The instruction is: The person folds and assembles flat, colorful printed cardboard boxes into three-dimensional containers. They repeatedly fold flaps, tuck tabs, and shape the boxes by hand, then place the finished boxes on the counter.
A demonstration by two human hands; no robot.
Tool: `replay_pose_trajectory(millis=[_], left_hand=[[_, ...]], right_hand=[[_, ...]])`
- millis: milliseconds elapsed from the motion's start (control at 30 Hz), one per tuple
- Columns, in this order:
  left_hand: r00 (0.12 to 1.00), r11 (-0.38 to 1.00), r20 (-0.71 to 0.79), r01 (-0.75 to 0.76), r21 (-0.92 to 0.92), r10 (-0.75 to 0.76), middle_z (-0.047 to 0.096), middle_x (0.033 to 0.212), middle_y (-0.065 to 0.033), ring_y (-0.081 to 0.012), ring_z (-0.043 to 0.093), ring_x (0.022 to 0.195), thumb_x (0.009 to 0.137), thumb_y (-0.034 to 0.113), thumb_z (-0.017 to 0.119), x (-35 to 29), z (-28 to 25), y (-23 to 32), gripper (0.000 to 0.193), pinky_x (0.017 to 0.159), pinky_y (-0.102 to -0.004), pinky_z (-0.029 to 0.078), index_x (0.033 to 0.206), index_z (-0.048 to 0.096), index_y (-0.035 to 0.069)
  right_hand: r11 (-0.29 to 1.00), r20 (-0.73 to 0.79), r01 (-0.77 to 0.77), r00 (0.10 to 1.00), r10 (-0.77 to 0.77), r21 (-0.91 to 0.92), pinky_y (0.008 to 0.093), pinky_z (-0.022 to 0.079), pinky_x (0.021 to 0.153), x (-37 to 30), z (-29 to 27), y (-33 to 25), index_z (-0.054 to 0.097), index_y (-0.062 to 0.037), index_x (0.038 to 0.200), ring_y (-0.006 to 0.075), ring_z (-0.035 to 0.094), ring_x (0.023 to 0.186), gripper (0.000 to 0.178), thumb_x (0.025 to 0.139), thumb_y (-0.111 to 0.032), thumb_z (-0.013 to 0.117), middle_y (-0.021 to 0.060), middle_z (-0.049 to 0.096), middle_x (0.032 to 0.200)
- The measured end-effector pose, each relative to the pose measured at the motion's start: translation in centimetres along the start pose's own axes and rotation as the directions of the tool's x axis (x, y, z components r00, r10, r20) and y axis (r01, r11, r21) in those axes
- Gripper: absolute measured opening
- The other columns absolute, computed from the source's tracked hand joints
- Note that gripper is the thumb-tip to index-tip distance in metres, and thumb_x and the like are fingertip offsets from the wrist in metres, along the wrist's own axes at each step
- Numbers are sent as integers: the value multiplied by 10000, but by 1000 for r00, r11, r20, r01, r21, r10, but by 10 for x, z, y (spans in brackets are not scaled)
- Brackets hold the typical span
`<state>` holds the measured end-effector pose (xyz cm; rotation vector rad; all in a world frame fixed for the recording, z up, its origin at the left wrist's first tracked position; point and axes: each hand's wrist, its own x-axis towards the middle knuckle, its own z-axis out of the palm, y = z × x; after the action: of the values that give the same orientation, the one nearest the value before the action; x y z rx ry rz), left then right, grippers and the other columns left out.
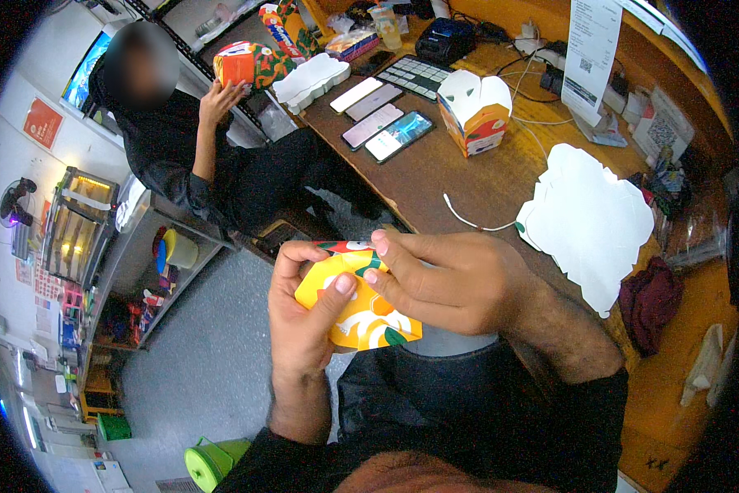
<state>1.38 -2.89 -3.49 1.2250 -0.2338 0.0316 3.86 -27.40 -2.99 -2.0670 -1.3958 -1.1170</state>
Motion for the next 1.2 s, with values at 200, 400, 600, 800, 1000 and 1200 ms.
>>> replay_pose_trajectory(millis=[200,400,600,800,1000,1200], left_hand=[[998,1000,-52,22,-11,-23,758,1185,-134,-176,748,1048,980,-41,789,-2,2,-1,375,906,-327,623,1262,563,62],[997,988,-12,-76,137,78,762,1148,-114,-168,744,1071,965,-29,818,-4,5,0,371,932,-325,612,1229,570,51],[962,906,47,-269,328,269,746,1084,-88,-159,742,1041,932,-54,845,-7,3,-5,393,904,-312,604,1183,568,65],[966,883,31,-248,400,257,723,1077,-96,-142,723,999,839,-35,934,-13,6,-2,461,864,-301,584,1104,571,65],[881,650,143,-433,624,450,697,1004,-67,-106,668,851,807,-2,966,-20,-1,6,453,747,-277,549,1033,581,73],[915,714,272,-404,572,299,757,879,-76,-133,732,783,820,-19,928,-27,0,21,293,704,-273,571,982,698,62]], right_hand=[[987,45,-18,999,11,158,361,678,888,1,-2,10,805,-86,1274,293,792,1146,357,919,-98,768,116,779,1258],[581,197,-409,898,394,704,410,622,994,-7,9,22,801,-80,1319,301,763,1214,352,968,-69,786,149,799,1225],[432,289,-522,818,497,735,431,544,1138,0,15,19,795,-63,1342,312,698,1348,361,981,-75,801,191,785,1328],[315,307,-474,836,455,822,459,505,1209,-11,33,13,774,-35,1361,328,682,1382,366,996,-63,782,168,765,1391],[568,155,-359,914,375,741,619,301,1317,-5,26,4,791,-91,1353,337,656,1421,363,990,-102,800,130,771,1392],[796,294,-332,934,203,506,748,192,1288,0,22,-1,264,-200,1772,428,253,1674,871,1067,-540,648,162,246,1827]])
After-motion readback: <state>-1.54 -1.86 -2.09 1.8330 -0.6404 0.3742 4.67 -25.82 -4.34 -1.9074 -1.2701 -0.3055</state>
